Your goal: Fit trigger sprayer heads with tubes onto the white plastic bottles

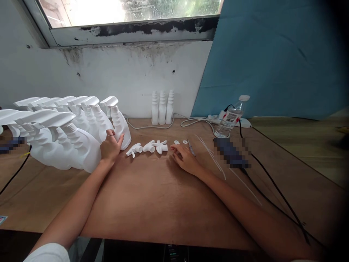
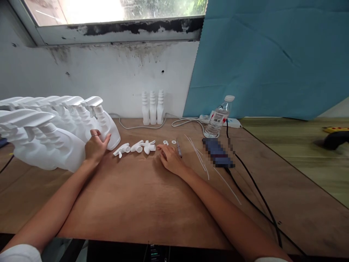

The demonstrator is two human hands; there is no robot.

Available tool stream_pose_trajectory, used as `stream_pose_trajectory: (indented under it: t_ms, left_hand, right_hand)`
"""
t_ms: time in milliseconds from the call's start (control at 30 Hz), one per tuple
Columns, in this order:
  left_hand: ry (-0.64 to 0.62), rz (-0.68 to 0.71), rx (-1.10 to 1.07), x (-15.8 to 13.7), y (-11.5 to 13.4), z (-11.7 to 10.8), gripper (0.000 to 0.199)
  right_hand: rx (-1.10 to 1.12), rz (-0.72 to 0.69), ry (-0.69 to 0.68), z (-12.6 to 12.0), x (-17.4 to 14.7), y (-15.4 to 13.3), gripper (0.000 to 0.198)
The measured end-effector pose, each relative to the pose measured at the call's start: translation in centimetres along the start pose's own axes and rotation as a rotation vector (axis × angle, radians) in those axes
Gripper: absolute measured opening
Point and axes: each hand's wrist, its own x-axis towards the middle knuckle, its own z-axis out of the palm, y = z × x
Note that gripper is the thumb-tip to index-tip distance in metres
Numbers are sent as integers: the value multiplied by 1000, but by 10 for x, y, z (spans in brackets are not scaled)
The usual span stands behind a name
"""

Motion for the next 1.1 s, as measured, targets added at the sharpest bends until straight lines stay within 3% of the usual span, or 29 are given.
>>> stream_pose_trajectory:
  t_ms: [167,333,467,533,633,800,967,1100]
  left_hand:
    - [16,104,152,-2,2,-4,50]
    - [-32,106,252,-2,1,-10,62]
    - [-20,130,247,-4,-2,-10,57]
    - [-48,241,203,-9,-2,-7,56]
    - [-144,513,48,-20,3,-2,48]
    - [-226,809,-193,-35,15,4,28]
    - [-280,766,-209,-36,12,6,42]
    - [-257,711,-255,-35,6,15,35]
  right_hand:
    - [-28,8,-16,0,-1,1,34]
    - [-46,0,2,0,-1,4,37]
    - [-138,17,36,-5,2,8,29]
    - [-235,48,27,-9,2,12,24]
    - [-386,118,-30,-14,0,18,23]
    - [-503,139,-86,-15,-6,26,42]
    - [-439,91,-91,-17,-4,22,24]
    - [-303,104,-76,-17,-1,15,15]
